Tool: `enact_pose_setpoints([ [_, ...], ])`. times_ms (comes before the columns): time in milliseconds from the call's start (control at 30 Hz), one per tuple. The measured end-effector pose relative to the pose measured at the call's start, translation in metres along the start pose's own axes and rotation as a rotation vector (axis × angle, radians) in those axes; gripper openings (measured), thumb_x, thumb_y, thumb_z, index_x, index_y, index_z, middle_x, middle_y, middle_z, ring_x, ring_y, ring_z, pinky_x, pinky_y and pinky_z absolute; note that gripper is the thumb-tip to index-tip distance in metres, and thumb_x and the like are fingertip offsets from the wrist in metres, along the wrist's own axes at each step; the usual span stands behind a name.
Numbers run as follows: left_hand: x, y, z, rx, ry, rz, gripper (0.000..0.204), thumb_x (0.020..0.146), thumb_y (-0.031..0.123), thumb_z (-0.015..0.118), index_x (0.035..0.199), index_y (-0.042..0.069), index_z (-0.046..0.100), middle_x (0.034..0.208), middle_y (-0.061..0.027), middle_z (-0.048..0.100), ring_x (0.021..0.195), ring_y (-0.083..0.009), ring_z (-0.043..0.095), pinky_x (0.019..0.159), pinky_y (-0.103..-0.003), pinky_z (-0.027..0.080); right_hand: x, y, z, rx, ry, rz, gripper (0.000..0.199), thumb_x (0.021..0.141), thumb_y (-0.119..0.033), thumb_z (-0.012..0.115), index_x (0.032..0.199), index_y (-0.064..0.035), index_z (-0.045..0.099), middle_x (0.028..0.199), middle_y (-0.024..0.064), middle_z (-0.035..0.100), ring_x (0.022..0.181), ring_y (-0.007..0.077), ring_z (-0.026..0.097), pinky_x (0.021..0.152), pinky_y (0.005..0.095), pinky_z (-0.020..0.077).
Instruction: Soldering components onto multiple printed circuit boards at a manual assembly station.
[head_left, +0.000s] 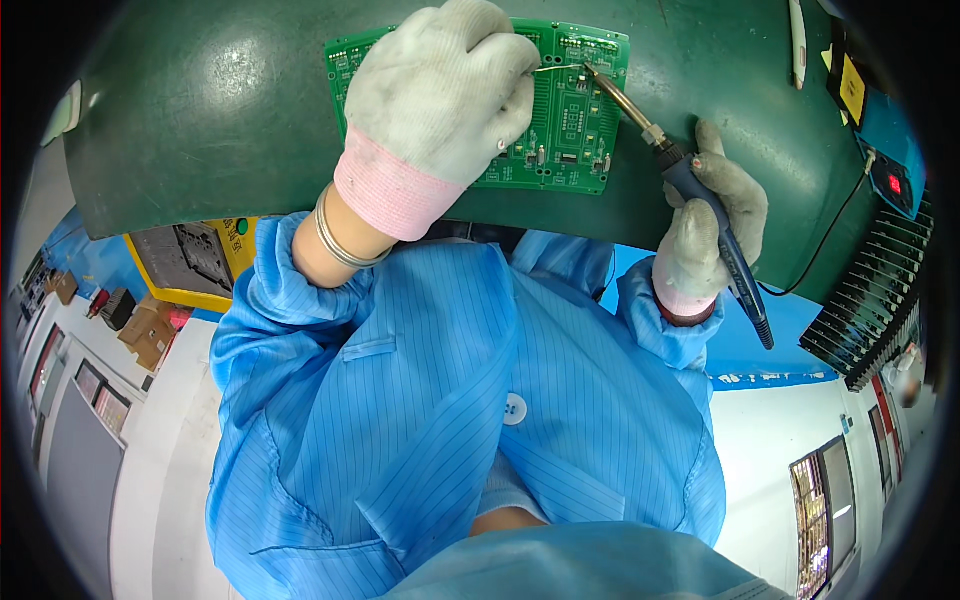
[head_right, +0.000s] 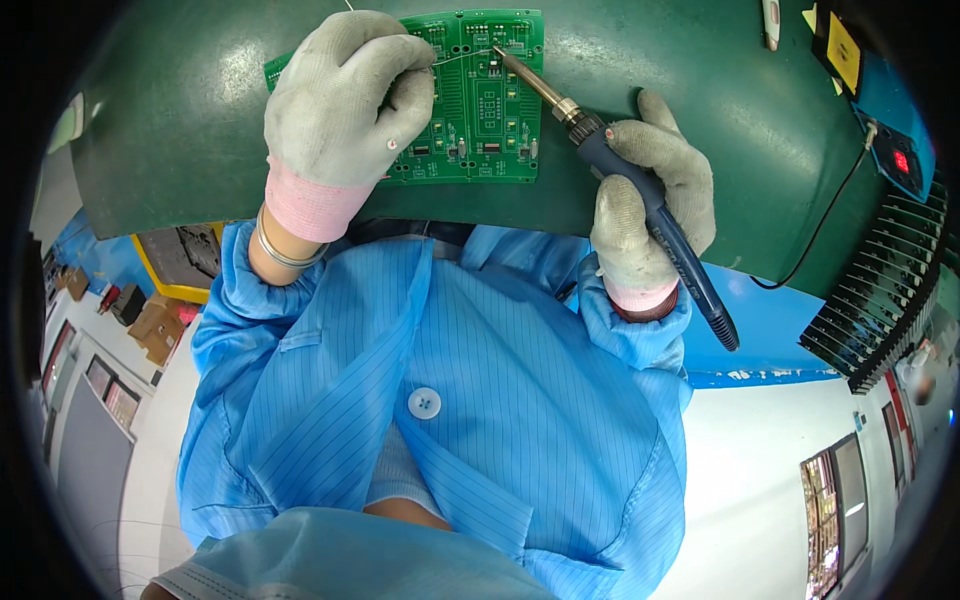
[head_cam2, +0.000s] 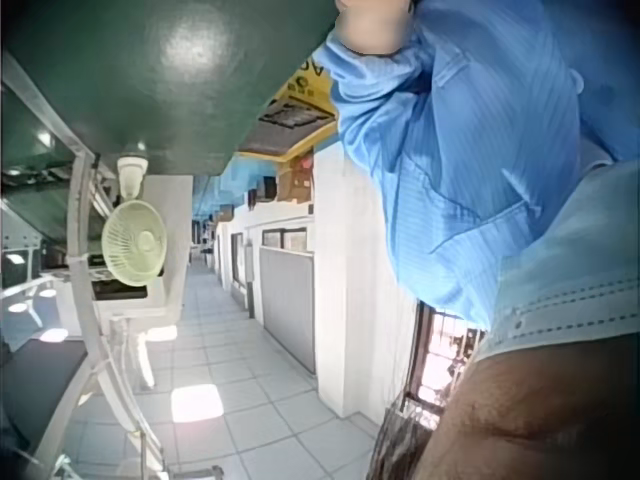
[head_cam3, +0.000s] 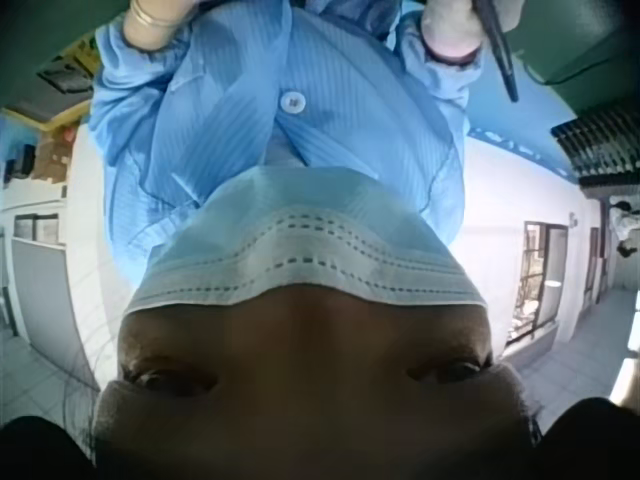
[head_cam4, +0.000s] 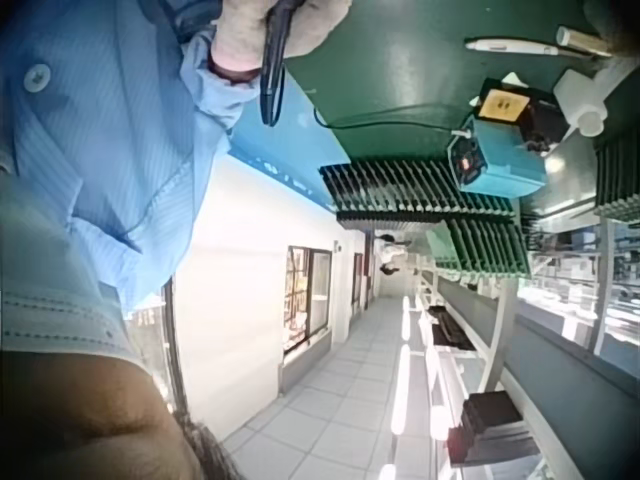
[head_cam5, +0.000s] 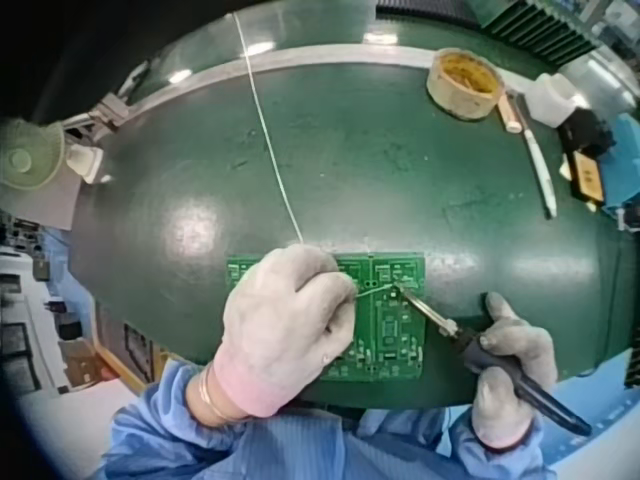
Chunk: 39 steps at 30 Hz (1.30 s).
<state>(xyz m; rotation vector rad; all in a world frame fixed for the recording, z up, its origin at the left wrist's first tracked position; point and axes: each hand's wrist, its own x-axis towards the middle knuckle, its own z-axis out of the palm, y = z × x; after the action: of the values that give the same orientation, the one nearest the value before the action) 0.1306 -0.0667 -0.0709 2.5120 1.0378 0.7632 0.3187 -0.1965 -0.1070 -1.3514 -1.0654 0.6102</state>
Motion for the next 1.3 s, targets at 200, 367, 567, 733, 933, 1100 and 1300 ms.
enact_pose_setpoints([
  [200, 0.005, 0.003, -0.002, 0.010, -0.045, 0.006, 0.010, 0.067, 0.009, 0.065, 0.076, 0.007, 0.061, 0.082, -0.0083, 0.057, 0.076, -0.0268, 0.057, 0.068, -0.036, 0.048, 0.004, -0.004, 0.002, -0.073, -0.007, -0.003, 0.040, 0.086, -0.033, 0.063, 0.095, 0.0060, 0.056, 0.082, 0.0140, 0.062, 0.076, 0.0185, 0.062, 0.102, 0.0523, 0.0351],
  [367, 0.004, -0.001, 0.001, 0.041, -0.073, 0.019, 0.010, 0.067, 0.009, 0.065, 0.076, 0.006, 0.061, 0.082, -0.0084, 0.056, 0.077, -0.0268, 0.057, 0.068, -0.036, 0.048, 0.004, -0.007, 0.005, -0.005, 0.042, 0.052, 0.049, 0.078, -0.037, 0.074, 0.096, 0.0051, 0.057, 0.075, 0.0142, 0.061, 0.066, 0.0174, 0.063, 0.078, 0.0281, 0.0498],
  [567, 0.003, -0.005, -0.015, -0.041, 0.016, -0.020, 0.012, 0.067, 0.004, 0.064, 0.078, 0.004, 0.061, 0.084, -0.0104, 0.056, 0.075, -0.0285, 0.057, 0.068, -0.036, 0.048, 0.004, -0.009, 0.008, 0.131, 0.117, 0.040, 0.045, 0.083, -0.035, 0.068, 0.097, 0.0046, 0.054, 0.074, 0.0109, 0.060, 0.062, 0.0133, 0.057, 0.103, 0.0523, 0.0335],
  [733, -0.001, -0.013, -0.027, -0.062, 0.035, -0.140, 0.012, 0.065, 0.000, 0.064, 0.077, 0.003, 0.060, 0.082, -0.0116, 0.057, 0.074, -0.0290, 0.058, 0.065, -0.036, 0.049, 0.002, -0.021, 0.026, 0.150, 0.097, 0.133, 0.052, 0.080, -0.038, 0.071, 0.100, 0.0061, 0.053, 0.096, 0.0190, 0.060, 0.070, 0.0177, 0.062, 0.081, 0.0335, 0.0526],
  [933, 0.001, -0.006, -0.015, -0.117, 0.013, -0.007, 0.013, 0.066, 0.004, 0.064, 0.078, 0.004, 0.060, 0.084, -0.0109, 0.055, 0.076, -0.0287, 0.057, 0.067, -0.037, 0.047, -0.004, -0.011, 0.013, 0.093, 0.133, 0.143, 0.054, 0.079, -0.041, 0.071, 0.099, 0.0055, 0.053, 0.101, 0.0248, 0.059, 0.085, 0.0246, 0.065, 0.071, 0.0320, 0.0564],
  [1100, 0.005, -0.004, 0.002, -0.005, -0.015, 0.055, 0.008, 0.067, 0.006, 0.062, 0.074, 0.006, 0.058, 0.079, -0.0090, 0.052, 0.074, -0.0271, 0.054, 0.068, -0.037, 0.045, -0.002, -0.012, 0.016, 0.075, 0.129, 0.088, 0.051, 0.081, -0.038, 0.070, 0.097, 0.0069, 0.053, 0.092, 0.0203, 0.061, 0.085, 0.0249, 0.065, 0.090, 0.0456, 0.0493],
  [1300, 0.009, 0.000, -0.003, 0.029, -0.093, 0.052, 0.006, 0.069, 0.007, 0.061, 0.071, 0.006, 0.056, 0.078, -0.0088, 0.051, 0.073, -0.0270, 0.053, 0.068, -0.037, 0.045, -0.006, -0.003, 0.005, 0.026, 0.087, 0.117, 0.047, 0.076, -0.032, 0.074, 0.099, 0.0033, 0.054, 0.107, 0.0311, 0.058, 0.105, 0.0375, 0.060, 0.070, 0.0302, 0.0547],
])
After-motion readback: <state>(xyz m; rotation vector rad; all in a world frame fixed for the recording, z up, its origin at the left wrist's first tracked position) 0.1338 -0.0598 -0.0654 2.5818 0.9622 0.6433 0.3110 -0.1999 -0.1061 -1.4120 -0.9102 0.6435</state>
